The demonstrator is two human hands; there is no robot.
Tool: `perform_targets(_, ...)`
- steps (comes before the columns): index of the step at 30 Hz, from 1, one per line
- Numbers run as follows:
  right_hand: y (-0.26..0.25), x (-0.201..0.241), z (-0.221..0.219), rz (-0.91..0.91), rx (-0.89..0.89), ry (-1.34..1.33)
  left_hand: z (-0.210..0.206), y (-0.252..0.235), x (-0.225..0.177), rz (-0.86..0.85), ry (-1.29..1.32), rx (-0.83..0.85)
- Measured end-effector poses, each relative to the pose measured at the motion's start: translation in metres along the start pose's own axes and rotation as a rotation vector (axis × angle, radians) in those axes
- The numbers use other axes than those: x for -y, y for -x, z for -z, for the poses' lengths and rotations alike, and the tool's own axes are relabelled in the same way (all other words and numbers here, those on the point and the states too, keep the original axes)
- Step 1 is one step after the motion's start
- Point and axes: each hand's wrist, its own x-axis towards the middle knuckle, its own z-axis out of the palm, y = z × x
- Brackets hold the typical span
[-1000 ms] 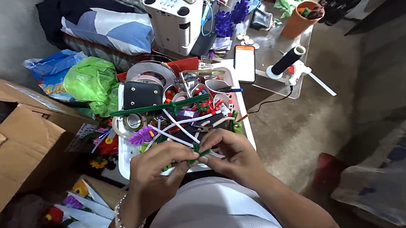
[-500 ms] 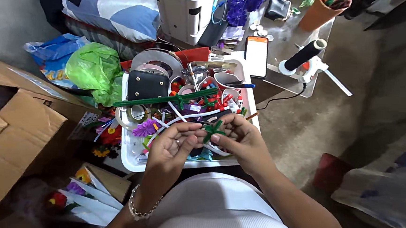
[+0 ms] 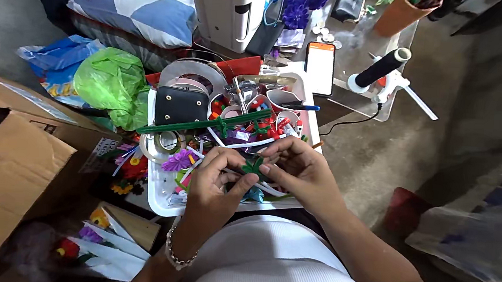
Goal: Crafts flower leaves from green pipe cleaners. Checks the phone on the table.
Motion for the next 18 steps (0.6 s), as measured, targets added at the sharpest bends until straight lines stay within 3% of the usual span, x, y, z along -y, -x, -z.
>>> perform_targets(11,-0.0059,0.002,-0.003,0.097,0.001,0.197,-0.0029,-0.0101,-0.001,-0.087,-0.131,-0.008)
perform_targets(18,-0.0049,0.0022,-0.0054,0.13,0.058,0.188,-0.0005,-0.0039,-0.0024,-0.004,-0.031,0.053)
